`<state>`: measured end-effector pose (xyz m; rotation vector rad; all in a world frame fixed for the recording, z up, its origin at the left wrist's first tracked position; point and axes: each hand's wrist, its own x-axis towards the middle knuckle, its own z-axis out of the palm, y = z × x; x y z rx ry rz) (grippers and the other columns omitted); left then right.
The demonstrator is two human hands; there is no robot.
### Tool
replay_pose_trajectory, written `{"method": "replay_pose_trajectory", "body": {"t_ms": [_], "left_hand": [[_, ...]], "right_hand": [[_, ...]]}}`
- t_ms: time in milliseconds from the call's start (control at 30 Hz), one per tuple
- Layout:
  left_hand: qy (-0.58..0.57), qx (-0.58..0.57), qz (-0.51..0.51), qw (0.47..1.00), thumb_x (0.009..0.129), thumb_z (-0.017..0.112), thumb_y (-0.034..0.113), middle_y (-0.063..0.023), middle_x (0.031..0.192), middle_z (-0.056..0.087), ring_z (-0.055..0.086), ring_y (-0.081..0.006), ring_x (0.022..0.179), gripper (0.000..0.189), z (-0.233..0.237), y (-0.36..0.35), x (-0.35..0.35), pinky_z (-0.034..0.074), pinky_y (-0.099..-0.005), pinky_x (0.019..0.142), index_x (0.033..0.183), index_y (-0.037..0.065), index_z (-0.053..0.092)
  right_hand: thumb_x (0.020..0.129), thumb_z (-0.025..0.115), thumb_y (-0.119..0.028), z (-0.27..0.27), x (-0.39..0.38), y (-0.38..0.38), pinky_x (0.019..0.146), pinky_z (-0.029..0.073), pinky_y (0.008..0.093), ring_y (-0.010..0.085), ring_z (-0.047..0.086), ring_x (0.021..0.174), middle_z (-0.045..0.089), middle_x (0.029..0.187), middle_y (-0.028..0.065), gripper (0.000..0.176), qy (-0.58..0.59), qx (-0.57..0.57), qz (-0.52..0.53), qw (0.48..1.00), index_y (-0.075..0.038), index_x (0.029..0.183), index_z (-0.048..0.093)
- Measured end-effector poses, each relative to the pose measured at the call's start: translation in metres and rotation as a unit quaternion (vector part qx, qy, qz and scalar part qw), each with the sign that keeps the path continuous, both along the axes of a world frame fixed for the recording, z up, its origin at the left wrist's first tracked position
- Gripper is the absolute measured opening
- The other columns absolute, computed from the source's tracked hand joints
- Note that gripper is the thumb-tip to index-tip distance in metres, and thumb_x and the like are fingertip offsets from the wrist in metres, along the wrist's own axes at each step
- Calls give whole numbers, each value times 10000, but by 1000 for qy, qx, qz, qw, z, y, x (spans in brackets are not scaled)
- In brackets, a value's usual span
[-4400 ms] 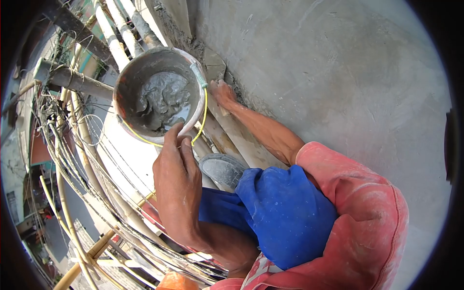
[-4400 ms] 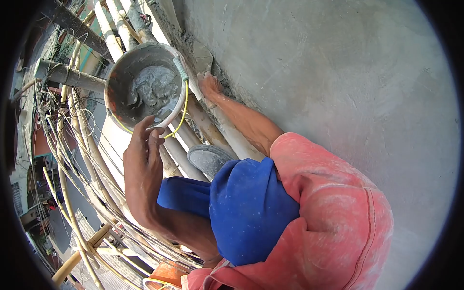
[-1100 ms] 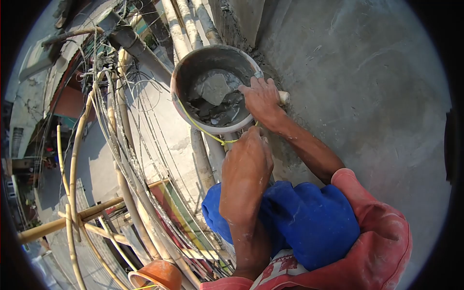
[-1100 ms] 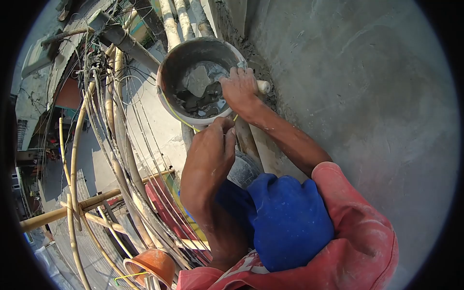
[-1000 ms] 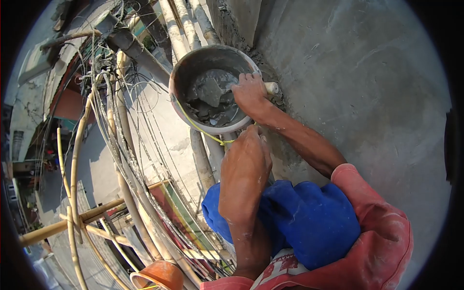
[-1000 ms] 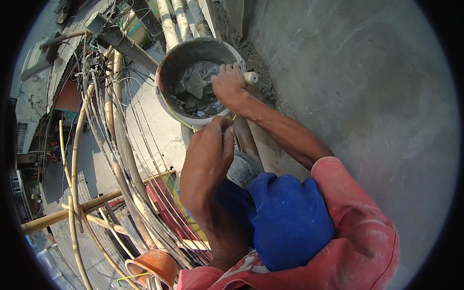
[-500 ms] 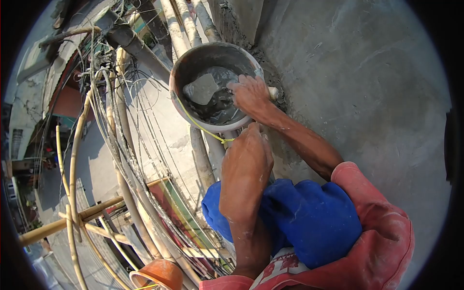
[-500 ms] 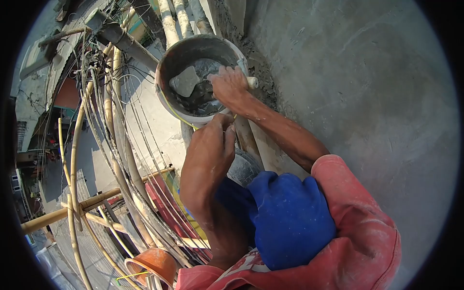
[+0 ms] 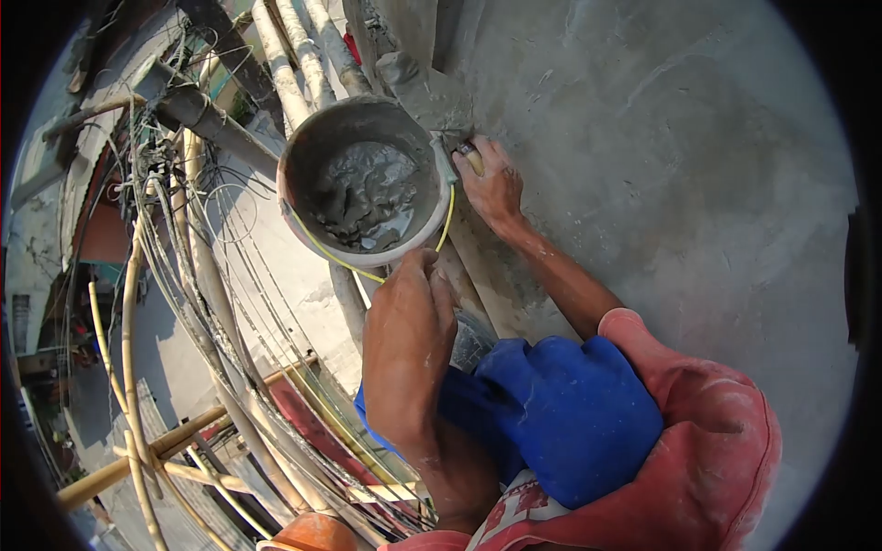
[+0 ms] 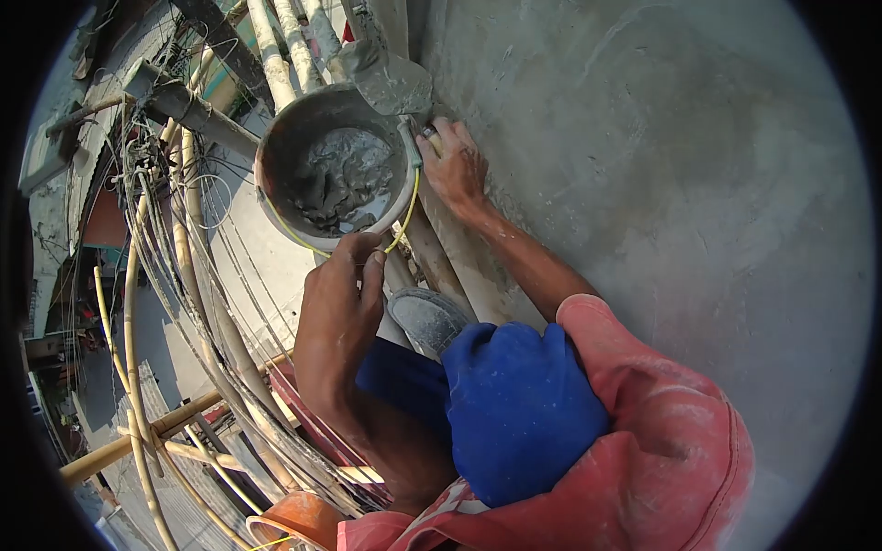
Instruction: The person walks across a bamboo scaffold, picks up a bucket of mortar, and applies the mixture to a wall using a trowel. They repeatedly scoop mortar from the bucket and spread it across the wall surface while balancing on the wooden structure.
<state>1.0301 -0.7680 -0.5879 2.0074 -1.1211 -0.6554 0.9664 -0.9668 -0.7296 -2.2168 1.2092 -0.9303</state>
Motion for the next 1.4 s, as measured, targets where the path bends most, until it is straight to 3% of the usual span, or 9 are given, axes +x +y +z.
{"method": "replay_pose_trajectory", "body": {"t_ms": [200, 533, 700, 800, 1000, 1067, 1167, 1233, 1400], "left_hand": [[32, 30, 4, 999, 857, 486, 91, -256, 870, 596, 571, -410, 846, 193, 4, -5, -3, 433, -457, 731, 1001, -28, 534], [35, 56, 11, 998, 867, 478, 80, -267, 848, 595, 578, -415, 818, 189, 7, -7, 1, 431, -463, 709, 1017, -20, 534], [32, 81, 19, 996, 869, 469, 71, -270, 859, 592, 569, -424, 824, 192, 6, -9, 3, 420, -475, 716, 1025, -22, 530], [16, 80, 19, 996, 891, 486, 97, -226, 850, 629, 623, -329, 740, 211, 3, -11, 3, 464, -375, 693, 1047, -30, 549], [-8, 55, 23, 998, 892, 485, 98, -226, 854, 630, 628, -341, 766, 208, 2, -10, 2, 464, -385, 706, 1053, -19, 546], [33, 67, 21, 997, 868, 462, 67, -281, 857, 582, 550, -440, 839, 212, 5, -11, 1, 410, -489, 706, 1057, -18, 506], [23, 55, 11, 998, 867, 464, 66, -282, 849, 581, 550, -438, 838, 220, 3, -12, 1, 408, -492, 702, 1067, -16, 502], [25, 59, 6, 998, 866, 464, 64, -281, 852, 582, 551, -438, 839, 223, 3, -13, 2, 410, -491, 705, 1071, -14, 504], [15, 52, 10, 999, 866, 464, 62, -276, 868, 587, 551, -436, 851, 230, 1, -13, 4, 416, -485, 715, 1079, -10, 511]], "right_hand": [[795, 631, -295, -62, -7, -25, 718, 428, 442, 368, 558, 851, 582, 906, 177, 309, 12, 41, -127, 991, -59, 979, 554], [764, 634, -280, -136, 26, -39, 699, 445, 432, 326, 598, 803, 619, 840, 185, 359, -50, 229, -107, 966, -36, 1017, 558], [780, 620, -235, -163, 47, -77, 648, 448, 336, 196, 589, 726, 636, 832, 83, 228, -259, 501, -85, 822, -16, 844, 618], [765, 624, -242, -158, 50, -91, 591, 428, 326, 152, 535, 644, 600, 775, 41, 210, -261, 557, -93, 783, -33, 778, 619], [769, 587, -318, -109, 25, -38, 592, 388, 338, 153, 478, 670, 564, 738, 82, 327, -207, 385, -110, 893, 8, 788, 583], [782, 574, -345, -97, 25, -38, 618, 392, 345, 157, 478, 702, 554, 748, 108, 371, -200, 369, -109, 901, 25, 814, 569], [791, 567, -357, -102, 34, -53, 634, 398, 354, 168, 494, 726, 560, 776, 133, 384, -153, 383, -115, 904, 25, 834, 567], [822, 536, -344, -122, 38, -68, 453, 480, 340, 244, 617, 667, 605, 887, 160, 421, -100, 392, -62, 913, 2, 1063, 538], [822, 538, -347, -137, 50, -69, 455, 479, 347, 250, 618, 674, 604, 896, 171, 431, -54, 367, -37, 928, 3, 1073, 535]]}}
